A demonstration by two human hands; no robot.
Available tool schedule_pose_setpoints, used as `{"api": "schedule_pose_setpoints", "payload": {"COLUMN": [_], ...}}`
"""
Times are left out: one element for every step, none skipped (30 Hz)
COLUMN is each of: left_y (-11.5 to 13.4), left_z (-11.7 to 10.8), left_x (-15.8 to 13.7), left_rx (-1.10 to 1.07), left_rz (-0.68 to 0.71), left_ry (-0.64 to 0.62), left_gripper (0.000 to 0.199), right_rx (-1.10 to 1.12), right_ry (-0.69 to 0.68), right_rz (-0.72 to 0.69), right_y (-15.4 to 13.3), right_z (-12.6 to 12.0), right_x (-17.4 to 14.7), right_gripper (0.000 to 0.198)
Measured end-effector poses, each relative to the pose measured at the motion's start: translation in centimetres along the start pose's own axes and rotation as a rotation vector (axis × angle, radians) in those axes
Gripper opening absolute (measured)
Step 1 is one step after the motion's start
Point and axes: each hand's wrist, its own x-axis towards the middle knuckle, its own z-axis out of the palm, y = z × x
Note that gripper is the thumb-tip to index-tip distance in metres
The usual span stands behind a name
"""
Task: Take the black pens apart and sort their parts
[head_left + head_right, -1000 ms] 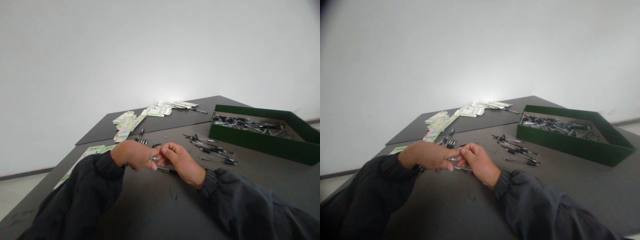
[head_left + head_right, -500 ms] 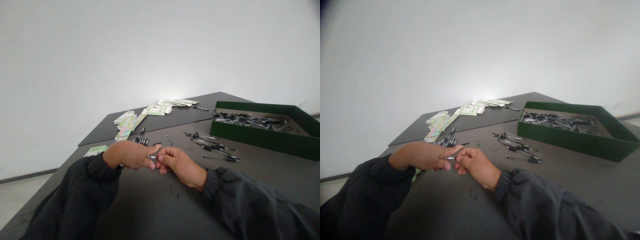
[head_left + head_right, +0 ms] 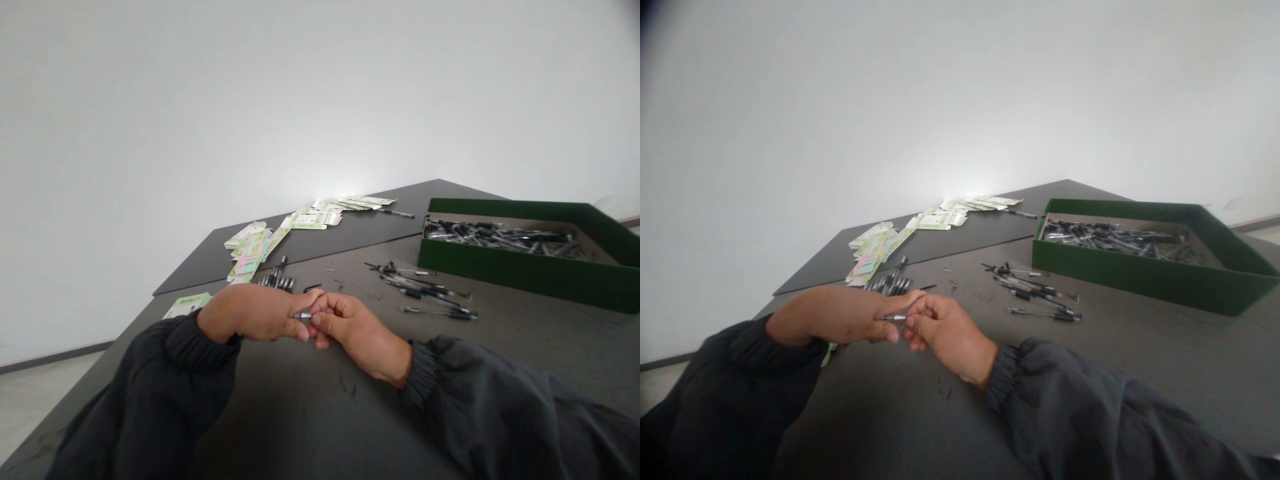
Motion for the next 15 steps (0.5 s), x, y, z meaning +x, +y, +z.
{"api": "schedule_pose_setpoints", "payload": {"left_y": [0.0, 0.0, 0.0, 0.1, 0.2, 0.2, 0.3, 0.3, 0.3, 0.3, 0.3, 0.3, 0.3, 0.2, 0.2], "left_z": [0.0, 0.0, 0.0, -0.1, -0.1, -0.1, -0.2, -0.2, -0.1, -0.1, 0.0, 0.0, 0.1, 0.2, 0.2], "left_x": [0.0, 0.0, 0.0, -0.1, -0.1, -0.2, -0.2, -0.3, -0.3, -0.4, -0.4, -0.5, -0.6, -0.6, -0.6], "left_rx": [-0.002, -0.003, -0.003, -0.003, -0.006, -0.011, -0.017, -0.018, -0.017, -0.012, -0.004, 0.005, 0.01, 0.012, 0.014], "left_rz": [-0.005, -0.013, -0.025, -0.035, -0.045, -0.055, -0.061, -0.064, -0.065, -0.064, -0.067, -0.073, -0.079, -0.085, -0.088], "left_ry": [-0.003, -0.007, -0.005, -0.006, -0.01, -0.015, -0.017, -0.019, -0.017, -0.011, -0.002, 0.005, 0.008, 0.012, 0.017], "left_gripper": [0.071, 0.072, 0.072, 0.072, 0.072, 0.073, 0.075, 0.077, 0.078, 0.078, 0.078, 0.078, 0.078, 0.077, 0.077], "right_rx": [0.007, 0.012, 0.014, 0.012, 0.008, 0.001, -0.008, -0.018, -0.028, -0.039, -0.051, -0.063, -0.075, -0.09, -0.111], "right_ry": [-0.003, -0.005, -0.005, -0.006, -0.008, -0.01, -0.011, -0.015, -0.021, -0.03, -0.041, -0.056, -0.071, -0.082, -0.091], "right_rz": [-0.002, -0.002, -0.001, 0.003, 0.011, 0.022, 0.033, 0.044, 0.053, 0.057, 0.057, 0.06, 0.064, 0.071, 0.077], "right_y": [0.0, 0.0, 0.0, 0.1, 0.2, 0.3, 0.5, 0.6, 0.7, 0.9, 0.9, 1.0, 1.0, 1.0, 1.0], "right_z": [0.0, 0.0, 0.0, -0.1, -0.2, -0.2, -0.3, -0.4, -0.4, -0.4, -0.4, -0.4, -0.3, -0.3, -0.2], "right_x": [0.0, 0.0, 0.0, 0.0, 0.0, 0.0, 0.0, 0.0, 0.0, 0.0, 0.0, -0.1, -0.2, -0.2, -0.3], "right_gripper": [0.022, 0.023, 0.022, 0.022, 0.021, 0.02, 0.019, 0.018, 0.017, 0.015, 0.014, 0.013, 0.012, 0.011, 0.01]}}
